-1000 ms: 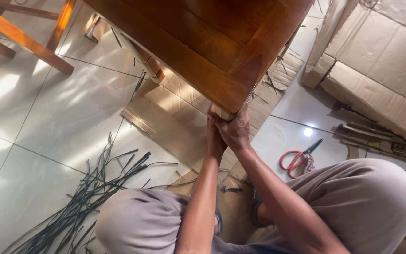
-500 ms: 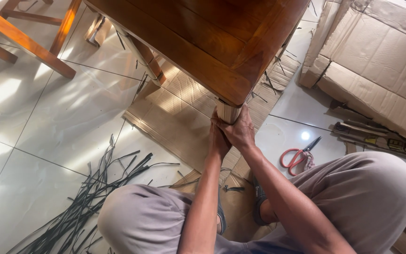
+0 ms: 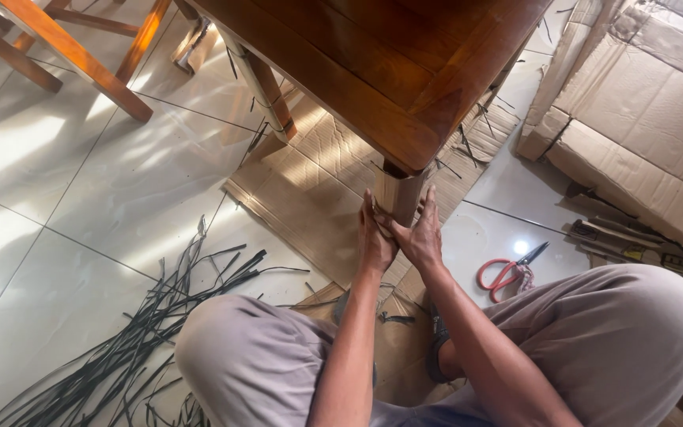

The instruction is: Wrapping a wooden chair leg with black plastic strips

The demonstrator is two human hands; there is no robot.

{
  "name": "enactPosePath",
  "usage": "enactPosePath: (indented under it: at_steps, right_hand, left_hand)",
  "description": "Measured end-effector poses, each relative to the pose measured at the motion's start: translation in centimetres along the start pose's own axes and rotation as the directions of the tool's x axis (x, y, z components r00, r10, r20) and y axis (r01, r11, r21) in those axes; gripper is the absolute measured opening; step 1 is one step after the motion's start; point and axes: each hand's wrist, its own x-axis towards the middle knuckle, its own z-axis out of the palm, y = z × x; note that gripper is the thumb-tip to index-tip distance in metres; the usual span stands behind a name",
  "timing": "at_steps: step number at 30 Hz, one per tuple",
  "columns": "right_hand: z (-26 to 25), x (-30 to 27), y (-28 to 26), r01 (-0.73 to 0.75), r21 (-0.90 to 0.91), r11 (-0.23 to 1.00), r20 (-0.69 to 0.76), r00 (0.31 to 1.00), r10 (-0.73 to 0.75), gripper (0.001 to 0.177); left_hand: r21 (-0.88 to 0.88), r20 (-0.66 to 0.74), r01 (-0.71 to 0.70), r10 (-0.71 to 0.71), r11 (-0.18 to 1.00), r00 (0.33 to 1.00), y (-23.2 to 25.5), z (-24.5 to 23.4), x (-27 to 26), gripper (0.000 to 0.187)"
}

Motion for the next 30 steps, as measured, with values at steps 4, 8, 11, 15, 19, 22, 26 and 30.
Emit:
enactPosePath:
  at_steps: [4,8,11,15,19,22,26,30]
  right_hand:
    - [0.3,0.0,3.9,0.008,-0.042,0.999,0.048,0.999,-0.006,0.122]
    - [-0.1,0.2,5.3,-0.033,-0.043,0.999,0.061,0.998,0.036,0.127]
    - [-0.4,-0.3,5.2,-0.04,-0.015,0.999,0.056,0.998,0.041,0.126]
    - [-0.1,-2.1,5.0,-0.083,0.034,0.996,0.082,0.993,0.08,0.119]
    - [1.0,-3.6,7.9,-0.13,-0.022,0.991,0.109,0.985,0.131,0.107]
    - [2.0,-5.3,9.9,-0.182,-0.13,0.975,0.145,0.969,0.2,0.096]
    - [3.7,-6.0,12.9,-0.241,-0.342,0.908,0.288,0.893,0.345,0.083]
    - [6.3,-5.5,17.5,-0.109,-0.559,0.822,0.39,0.84,0.377,0.071]
  left_hand:
    - [-0.025,-0.009,0.015,-0.015,1.0,1.0,-1.9,1.4,-1.4,0.097]
    - [-0.016,-0.04,0.049,-0.049,0.999,0.998,-1.2,1.9,-2.1,0.092]
    - [-0.006,-0.045,0.043,-0.043,0.999,0.998,-2.2,2.6,-1.9,0.103]
    - [0.074,-0.054,0.096,-0.092,0.993,0.994,-2.1,2.6,-2.7,0.119]
    - [0.125,-0.016,0.199,-0.198,0.972,0.98,-2.4,2.2,-3.8,0.112]
    - [0.183,0.019,0.333,-0.342,0.925,0.939,-3.8,1.6,-4.8,0.118]
    - [0.166,-0.014,0.397,-0.4,0.903,0.916,-6.5,1.3,-4.3,0.108]
    - [0.123,-0.064,0.386,-0.381,0.914,0.922,-4.2,-2.0,-4.1,0.089]
